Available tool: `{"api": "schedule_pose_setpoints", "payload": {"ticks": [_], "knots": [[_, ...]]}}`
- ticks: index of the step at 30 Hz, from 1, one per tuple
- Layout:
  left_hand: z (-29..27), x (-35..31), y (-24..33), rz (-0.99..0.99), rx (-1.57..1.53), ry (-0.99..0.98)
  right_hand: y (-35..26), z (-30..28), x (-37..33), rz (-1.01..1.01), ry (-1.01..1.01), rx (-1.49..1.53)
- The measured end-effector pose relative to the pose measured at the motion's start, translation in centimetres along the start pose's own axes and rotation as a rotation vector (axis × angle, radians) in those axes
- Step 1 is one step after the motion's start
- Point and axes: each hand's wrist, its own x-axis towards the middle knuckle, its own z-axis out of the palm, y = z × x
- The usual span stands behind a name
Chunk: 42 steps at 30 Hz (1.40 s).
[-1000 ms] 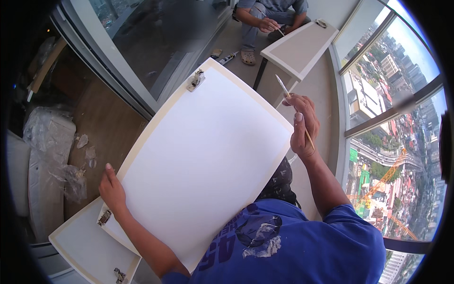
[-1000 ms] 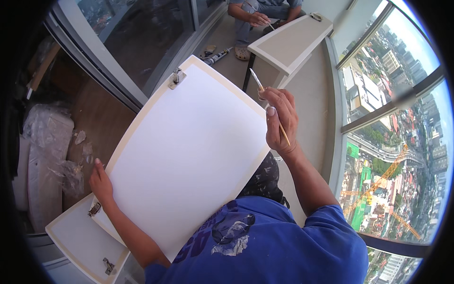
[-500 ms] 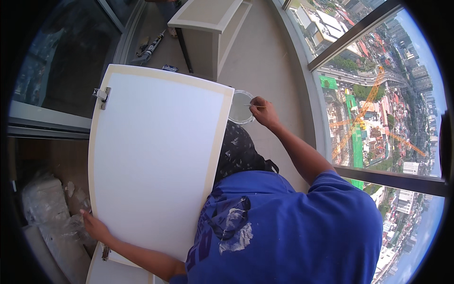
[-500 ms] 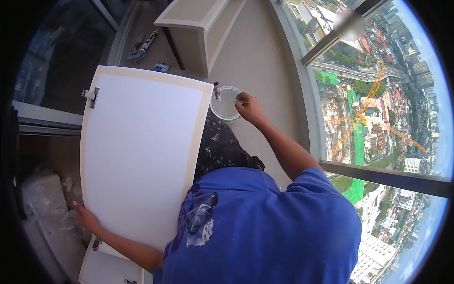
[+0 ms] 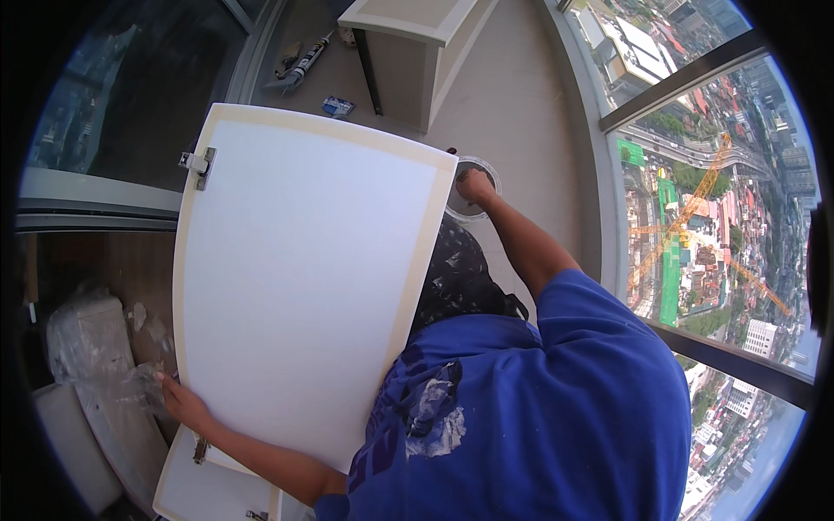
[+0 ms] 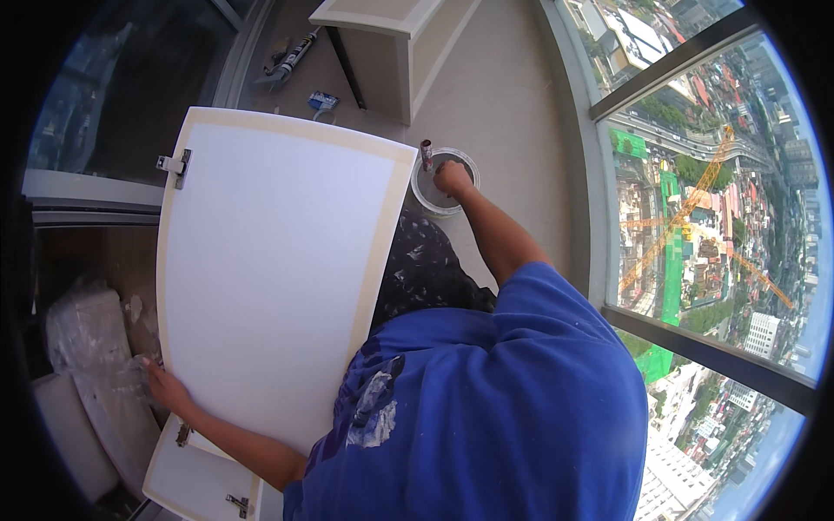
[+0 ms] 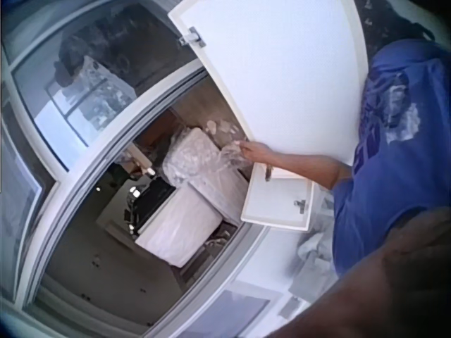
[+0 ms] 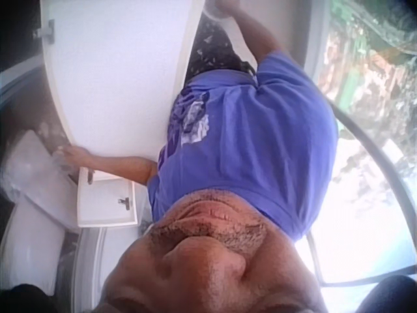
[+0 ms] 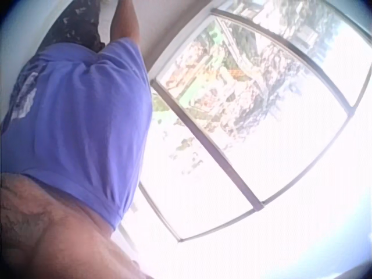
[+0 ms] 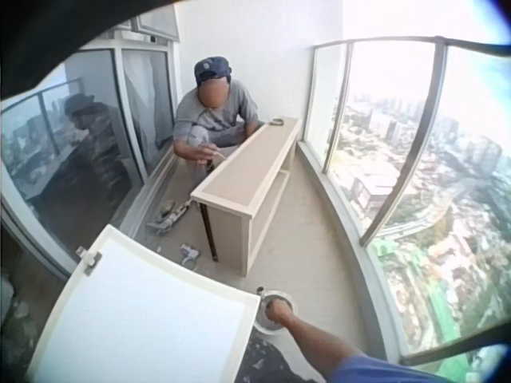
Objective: The person paints the edge and back of a furniture panel with a brush while holding it by hand.
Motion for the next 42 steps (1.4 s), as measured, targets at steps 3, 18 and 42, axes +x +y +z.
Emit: {"api": "schedule_pose_setpoints", "payload": {"ticks": [3, 18, 42], "knots": [[-0.2, -0.1, -0.3, -0.003, 0.033, -0.007, -0.1, 0.4, 1.1, 0.009, 0.008, -0.082], [-0.1, 0.6, -0.8, -0.014, 0.047, -0.029, 4.3, 5.0, 6.2, -0.067, -0.035, -0.099], [0.2, 1.1, -1.4, 0.017, -0.014, -0.055, 1.2, -10.4, -5.3, 0.054, -0.050, 0.487]]}}
